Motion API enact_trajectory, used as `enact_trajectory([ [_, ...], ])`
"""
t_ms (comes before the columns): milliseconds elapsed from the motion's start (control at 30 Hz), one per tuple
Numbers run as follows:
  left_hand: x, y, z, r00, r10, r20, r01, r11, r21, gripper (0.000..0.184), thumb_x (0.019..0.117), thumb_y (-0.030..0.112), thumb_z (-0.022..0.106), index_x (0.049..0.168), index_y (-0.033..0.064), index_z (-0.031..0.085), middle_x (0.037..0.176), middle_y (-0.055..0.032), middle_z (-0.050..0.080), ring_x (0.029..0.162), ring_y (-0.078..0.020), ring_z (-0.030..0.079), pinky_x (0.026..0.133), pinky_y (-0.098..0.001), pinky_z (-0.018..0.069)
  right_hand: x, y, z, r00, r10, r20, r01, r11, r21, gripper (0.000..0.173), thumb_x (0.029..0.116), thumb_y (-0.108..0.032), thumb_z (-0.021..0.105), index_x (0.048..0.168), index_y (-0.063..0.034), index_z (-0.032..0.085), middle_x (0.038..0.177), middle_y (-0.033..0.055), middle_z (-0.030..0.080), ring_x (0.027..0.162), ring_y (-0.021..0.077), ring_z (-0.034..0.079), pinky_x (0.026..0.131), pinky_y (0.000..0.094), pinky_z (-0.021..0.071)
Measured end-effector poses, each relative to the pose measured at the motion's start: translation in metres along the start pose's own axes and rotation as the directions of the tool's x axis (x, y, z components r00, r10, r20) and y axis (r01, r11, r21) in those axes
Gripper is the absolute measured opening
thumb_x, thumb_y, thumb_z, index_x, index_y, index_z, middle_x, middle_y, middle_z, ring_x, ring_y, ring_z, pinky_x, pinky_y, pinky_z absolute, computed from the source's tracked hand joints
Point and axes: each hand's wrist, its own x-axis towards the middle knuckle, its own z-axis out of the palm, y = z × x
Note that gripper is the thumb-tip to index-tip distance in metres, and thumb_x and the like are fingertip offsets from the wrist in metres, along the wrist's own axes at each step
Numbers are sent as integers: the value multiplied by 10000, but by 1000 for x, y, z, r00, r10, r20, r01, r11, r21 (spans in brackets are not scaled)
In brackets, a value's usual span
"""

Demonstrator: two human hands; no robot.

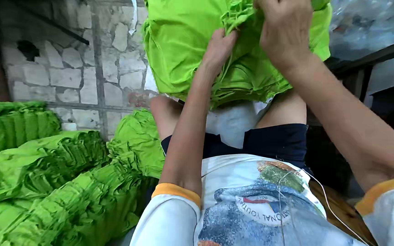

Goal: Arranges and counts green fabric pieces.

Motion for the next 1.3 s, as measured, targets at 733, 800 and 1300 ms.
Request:
enact_trajectory([
  [733, 12, 4, -13, 989, -137, 51, 139, 989, -46, 375, 1059, 372, 531, 1232, 56, 639, 1081, -77, 698, 969, -126, 679, 885, -372, 560, -63, 25, 2, 863, -271, 426, 324, 944, -56, 181, 938, 110, 560, 1059, 25, 664, 1274, 281, 611, 1254, 507, 550, 966, 677, 444],
  [800, 7, 1, -9, 994, 10, 107, -7, 1000, -29, 385, 1046, 355, 557, 1257, 43, 631, 1140, -86, 691, 1039, -111, 665, 943, -356, 540, -63, 41, -11, 894, -193, 405, 223, 974, -30, 181, 926, 126, 535, 1014, 53, 676, 1214, 314, 629, 1185, 557, 562, 914, 722, 430],
  [1300, 13, 6, -9, 994, -84, 64, 88, 994, -68, 332, 1054, 320, 556, 1249, 64, 637, 1112, -60, 702, 999, -100, 678, 906, -343, 561, -71, 27, 6, 897, -248, 365, 283, 958, -45, 186, 939, 118, 548, 1054, 29, 665, 1274, 289, 610, 1261, 512, 545, 989, 676, 440],
])
